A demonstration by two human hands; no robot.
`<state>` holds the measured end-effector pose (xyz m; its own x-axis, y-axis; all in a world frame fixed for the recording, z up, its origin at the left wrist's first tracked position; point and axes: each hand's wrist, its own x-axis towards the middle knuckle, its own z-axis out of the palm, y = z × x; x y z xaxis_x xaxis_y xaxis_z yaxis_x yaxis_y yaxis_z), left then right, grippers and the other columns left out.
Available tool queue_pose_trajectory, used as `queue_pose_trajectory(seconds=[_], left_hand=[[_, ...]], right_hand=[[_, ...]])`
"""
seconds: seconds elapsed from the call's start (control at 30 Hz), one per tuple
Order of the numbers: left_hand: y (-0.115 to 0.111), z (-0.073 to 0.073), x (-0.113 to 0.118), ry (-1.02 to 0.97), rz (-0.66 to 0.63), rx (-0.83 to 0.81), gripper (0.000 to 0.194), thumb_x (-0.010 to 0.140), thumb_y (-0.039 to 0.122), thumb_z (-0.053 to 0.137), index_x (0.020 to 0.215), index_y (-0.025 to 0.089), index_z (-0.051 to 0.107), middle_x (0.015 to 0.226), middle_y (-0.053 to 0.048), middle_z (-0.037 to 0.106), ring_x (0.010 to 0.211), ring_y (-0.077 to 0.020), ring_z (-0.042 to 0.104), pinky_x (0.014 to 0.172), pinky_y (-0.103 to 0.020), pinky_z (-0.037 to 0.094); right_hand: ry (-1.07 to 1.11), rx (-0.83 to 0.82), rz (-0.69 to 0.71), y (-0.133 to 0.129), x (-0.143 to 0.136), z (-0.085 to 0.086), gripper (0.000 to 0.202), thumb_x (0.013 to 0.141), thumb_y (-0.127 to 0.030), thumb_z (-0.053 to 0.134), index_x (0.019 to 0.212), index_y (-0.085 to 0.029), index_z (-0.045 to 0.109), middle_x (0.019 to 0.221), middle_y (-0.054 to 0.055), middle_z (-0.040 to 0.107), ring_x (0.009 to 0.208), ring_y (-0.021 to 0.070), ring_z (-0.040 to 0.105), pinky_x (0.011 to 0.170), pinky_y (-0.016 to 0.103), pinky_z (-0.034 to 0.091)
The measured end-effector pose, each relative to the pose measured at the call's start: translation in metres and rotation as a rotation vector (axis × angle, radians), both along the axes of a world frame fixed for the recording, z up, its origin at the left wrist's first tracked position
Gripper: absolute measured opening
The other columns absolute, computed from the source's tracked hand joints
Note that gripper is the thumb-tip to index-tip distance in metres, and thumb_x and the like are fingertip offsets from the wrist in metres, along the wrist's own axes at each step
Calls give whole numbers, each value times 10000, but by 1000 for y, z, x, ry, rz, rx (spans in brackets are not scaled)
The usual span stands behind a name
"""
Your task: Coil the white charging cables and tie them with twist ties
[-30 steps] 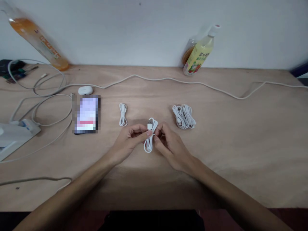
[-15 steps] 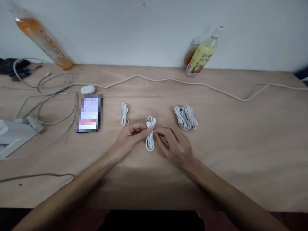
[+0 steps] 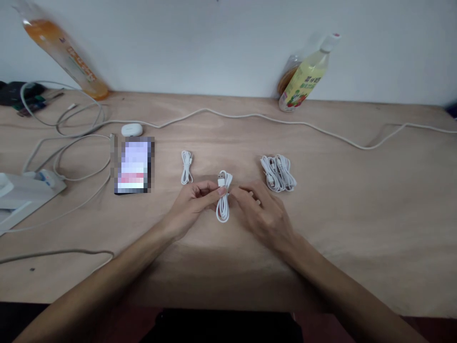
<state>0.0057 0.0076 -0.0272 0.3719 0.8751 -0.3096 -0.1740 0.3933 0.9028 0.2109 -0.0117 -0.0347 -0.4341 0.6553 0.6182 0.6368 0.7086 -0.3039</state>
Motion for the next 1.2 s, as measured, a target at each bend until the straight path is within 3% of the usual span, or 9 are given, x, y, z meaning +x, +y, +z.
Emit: queue_pose_trajectory(seconds=[0.33,0.5,0.67,0.87,1.0,1.2], left_hand=[[1,2,0,-13,-23,-3,270,863,413,892,811,171,786,788,-5,725,740,-132,647,777,-286,549],[1,5,0,-30,-9,-21,246,859,398,895,825,173,801,756,6,699,683,-122,617,706,-277,542],[2,6,0,-79,-13,-27,260,875,416,885,847,167,818,764,-17,728,695,-143,656,717,-299,578],[1,7,1,-106,-24,-12,283,898,438,876,860,160,839,775,-37,765,720,-156,699,743,-297,608],[1,7,1,-94,-35,-2,276,897,438,877,861,167,840,770,-35,771,709,-157,703,740,-296,610],[1,6,1,-67,-4,14,293,867,450,897,832,169,820,744,-24,764,702,-151,700,707,-268,590]], right_hand=[[19,17,3,2,3,1,384,1077,-39,440,1252,-251,707,943,60,692,827,194,654,658,299,544],[75,-57,-30,2,0,-1,239,1082,-80,545,1157,-247,699,999,59,730,878,200,700,763,329,602],[239,-259,-70,-3,-4,1,121,1069,-156,617,1117,-243,685,978,45,727,765,174,690,668,317,599],[481,-636,-95,-5,-9,4,95,1031,-245,670,957,-233,728,872,8,725,688,143,645,574,263,527],[579,-736,-70,-3,-10,2,94,1004,-279,700,946,-236,761,877,15,755,712,150,653,599,269,523],[728,-934,3,-2,-11,2,118,964,-339,750,936,-225,752,804,-4,727,609,124,582,512,250,451]])
